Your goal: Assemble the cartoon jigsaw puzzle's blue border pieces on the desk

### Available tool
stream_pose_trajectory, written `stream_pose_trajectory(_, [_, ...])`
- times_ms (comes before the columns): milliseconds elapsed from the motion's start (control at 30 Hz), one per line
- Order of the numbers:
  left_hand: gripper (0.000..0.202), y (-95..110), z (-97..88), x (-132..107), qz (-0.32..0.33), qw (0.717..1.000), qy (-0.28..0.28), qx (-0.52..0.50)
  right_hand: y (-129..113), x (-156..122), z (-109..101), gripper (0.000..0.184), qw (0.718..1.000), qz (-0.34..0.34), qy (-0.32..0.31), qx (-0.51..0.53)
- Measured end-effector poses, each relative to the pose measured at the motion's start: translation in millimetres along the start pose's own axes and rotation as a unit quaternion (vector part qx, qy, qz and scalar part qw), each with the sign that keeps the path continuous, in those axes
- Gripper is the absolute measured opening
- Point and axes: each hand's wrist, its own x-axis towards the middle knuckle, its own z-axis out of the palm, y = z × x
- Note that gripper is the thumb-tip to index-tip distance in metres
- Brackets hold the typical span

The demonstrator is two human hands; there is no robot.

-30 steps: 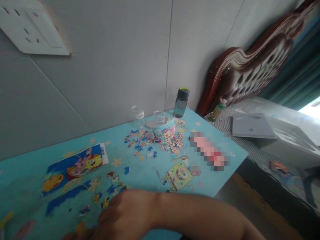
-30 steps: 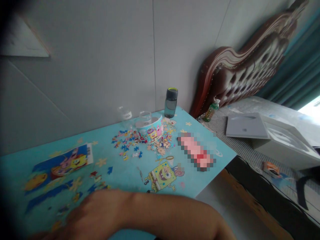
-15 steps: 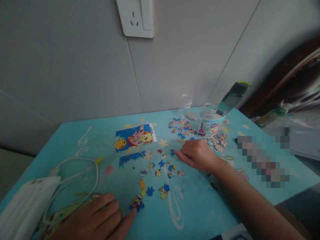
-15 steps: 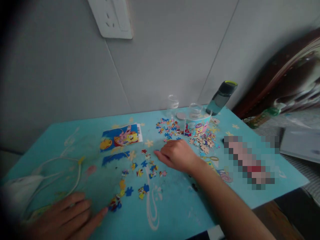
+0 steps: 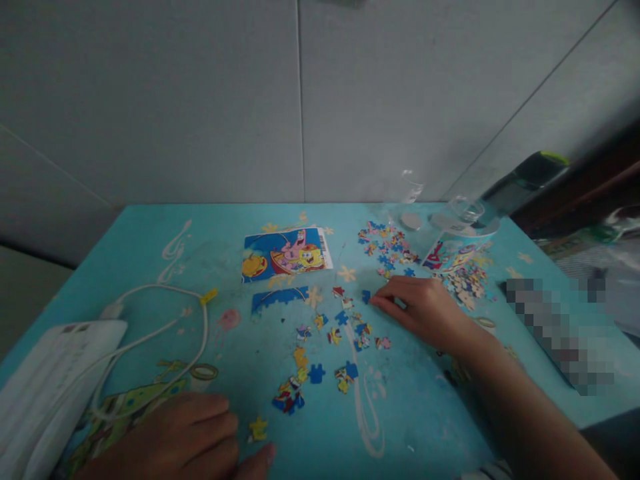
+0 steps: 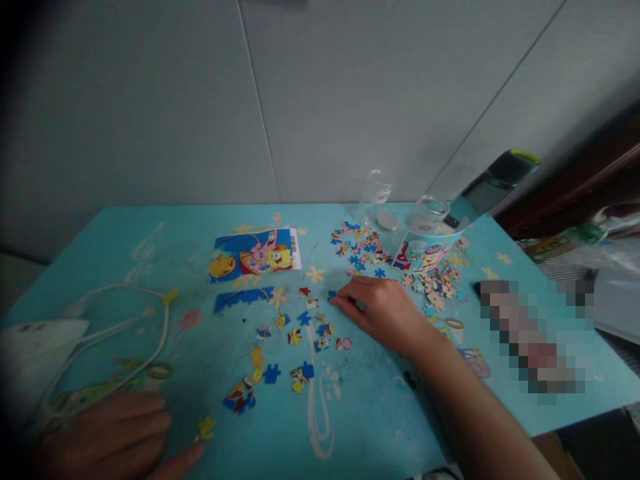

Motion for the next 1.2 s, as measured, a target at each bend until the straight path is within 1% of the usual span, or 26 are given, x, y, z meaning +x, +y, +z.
stream_pose_trajectory(100, [0.017, -2.9, -3.7, 4.2, 0.008, 1.0, -0.019, -0.003, -4.1, -0.4, 1.2, 0.02, 0.999, -0.015, -0.025, 0.04])
stream_pose_trajectory(167, [0.019, -4.9, -6.8, 8.2, 0.02, 1.0, -0.023, 0.002, -8.0, -0.3, 3.8, 0.018, 0.997, -0.025, -0.042, 0.057])
stream_pose_trajectory(300, [0.018, -7.3, -11.6, 17.9, 0.021, 1.0, -0.005, 0.011, -13.2, 0.0, 9.1, 0.015, 0.996, -0.019, -0.064, 0.065])
stream_pose_trajectory(400, [0.018, -7.7, -13.9, 26.1, 0.035, 0.999, 0.004, 0.006, -14.2, -0.2, 11.5, 0.019, 0.996, -0.01, -0.07, 0.057])
stream_pose_trajectory(533, [0.025, -7.2, -16.0, 37.3, 0.014, 0.999, 0.035, -0.008, -15.5, -0.3, 13.8, 0.02, 0.996, -0.016, -0.076, 0.051])
stream_pose_trajectory(567, [0.027, -7.1, -16.6, 39.8, 0.012, 0.999, 0.042, -0.011, -16.2, -0.3, 14.7, 0.019, 0.996, -0.017, -0.074, 0.054])
stream_pose_trajectory(667, [0.027, -8.2, -18.2, 45.9, 0.029, 0.999, 0.037, -0.026, -18.2, -0.4, 18.6, 0.018, 0.996, -0.007, -0.065, 0.062])
stream_pose_trajectory(800, [0.019, -12.6, -18.9, 49.2, 0.018, 0.999, 0.027, -0.031, -18.3, 0.1, 23.9, 0.016, 0.996, 0.008, -0.06, 0.073])
stream_pose_trajectory(900, [0.016, -16.1, -19.5, 51.6, 0.026, 0.999, 0.017, -0.039, -16.9, 0.6, 25.3, 0.011, 0.994, 0.021, -0.052, 0.089])
stream_pose_trajectory(1067, [0.016, -17.2, -21.5, 57.6, 0.035, 0.998, 0.004, -0.053, -18.1, -0.4, 26.1, 0.002, 0.991, 0.051, -0.042, 0.12])
stream_pose_trajectory(1200, [0.015, -18.7, -16.8, 54.1, 0.039, 0.998, -0.002, -0.045, -26.4, -0.8, 28.6, 0.009, 0.982, 0.077, 0.003, 0.174])
